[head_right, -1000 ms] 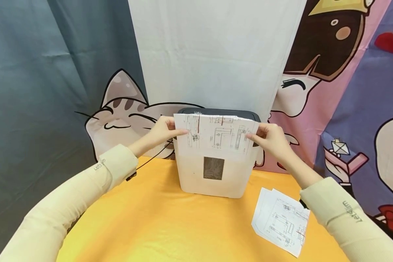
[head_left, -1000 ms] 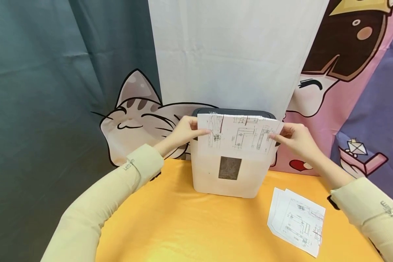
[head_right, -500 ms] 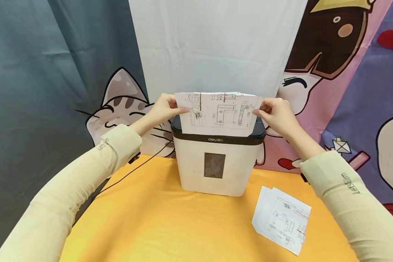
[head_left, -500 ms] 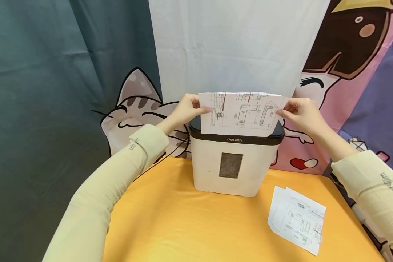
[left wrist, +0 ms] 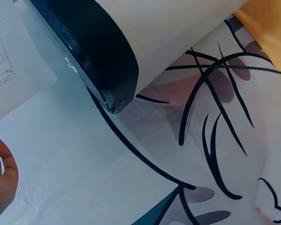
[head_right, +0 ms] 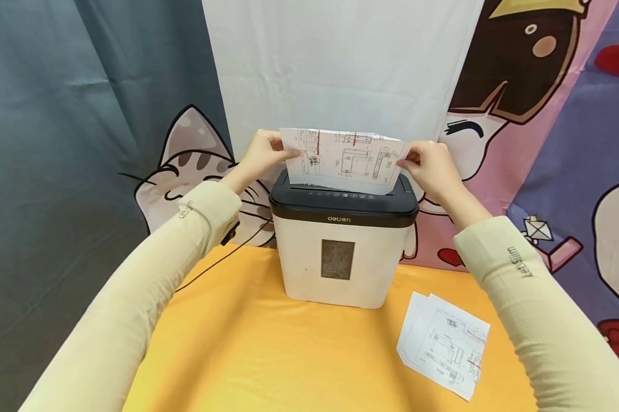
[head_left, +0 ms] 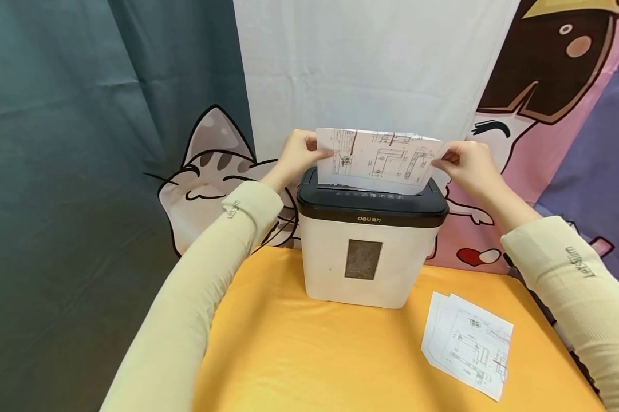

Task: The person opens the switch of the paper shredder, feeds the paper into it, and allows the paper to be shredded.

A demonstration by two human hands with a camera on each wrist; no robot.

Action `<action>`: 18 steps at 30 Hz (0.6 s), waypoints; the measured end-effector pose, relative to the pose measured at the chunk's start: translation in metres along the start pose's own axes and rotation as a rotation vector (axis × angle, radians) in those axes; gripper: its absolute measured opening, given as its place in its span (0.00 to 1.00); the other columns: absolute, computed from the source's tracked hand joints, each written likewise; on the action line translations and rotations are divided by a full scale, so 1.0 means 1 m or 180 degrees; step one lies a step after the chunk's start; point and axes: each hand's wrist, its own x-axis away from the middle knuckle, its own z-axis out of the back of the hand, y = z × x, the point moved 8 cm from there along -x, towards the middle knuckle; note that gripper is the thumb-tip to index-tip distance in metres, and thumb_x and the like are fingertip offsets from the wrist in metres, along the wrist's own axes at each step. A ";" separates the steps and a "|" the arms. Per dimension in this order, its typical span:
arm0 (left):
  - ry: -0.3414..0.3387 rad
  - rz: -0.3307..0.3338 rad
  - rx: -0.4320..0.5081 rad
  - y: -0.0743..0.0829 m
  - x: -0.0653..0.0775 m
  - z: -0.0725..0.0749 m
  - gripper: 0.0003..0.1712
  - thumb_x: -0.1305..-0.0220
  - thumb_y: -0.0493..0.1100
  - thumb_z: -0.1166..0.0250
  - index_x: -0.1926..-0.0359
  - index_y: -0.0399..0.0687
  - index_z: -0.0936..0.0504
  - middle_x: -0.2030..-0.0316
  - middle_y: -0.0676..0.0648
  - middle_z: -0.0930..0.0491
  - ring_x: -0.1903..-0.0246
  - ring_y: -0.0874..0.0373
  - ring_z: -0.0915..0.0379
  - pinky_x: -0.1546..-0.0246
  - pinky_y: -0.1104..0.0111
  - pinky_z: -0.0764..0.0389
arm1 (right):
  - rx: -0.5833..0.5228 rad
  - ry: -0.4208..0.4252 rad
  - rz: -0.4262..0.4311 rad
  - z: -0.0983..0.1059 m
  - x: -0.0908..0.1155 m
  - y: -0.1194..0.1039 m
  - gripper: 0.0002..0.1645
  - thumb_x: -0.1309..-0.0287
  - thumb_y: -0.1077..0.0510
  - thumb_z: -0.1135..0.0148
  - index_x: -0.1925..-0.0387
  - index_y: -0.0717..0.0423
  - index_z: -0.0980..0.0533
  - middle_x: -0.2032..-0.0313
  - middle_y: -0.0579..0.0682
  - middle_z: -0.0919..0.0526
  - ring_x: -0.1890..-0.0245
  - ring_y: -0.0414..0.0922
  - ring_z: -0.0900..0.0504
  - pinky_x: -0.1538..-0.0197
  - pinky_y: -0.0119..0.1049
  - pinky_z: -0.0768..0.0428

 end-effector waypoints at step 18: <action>-0.0023 0.0186 -0.0161 -0.023 -0.008 -0.017 0.12 0.41 0.36 0.35 0.57 0.34 0.17 0.57 0.38 0.16 0.56 0.50 0.19 0.54 0.65 0.21 | 0.0282 -0.0086 -0.0225 -0.018 -0.010 0.013 0.14 0.39 0.67 0.43 0.53 0.71 0.24 0.56 0.71 0.20 0.59 0.63 0.21 0.54 0.57 0.24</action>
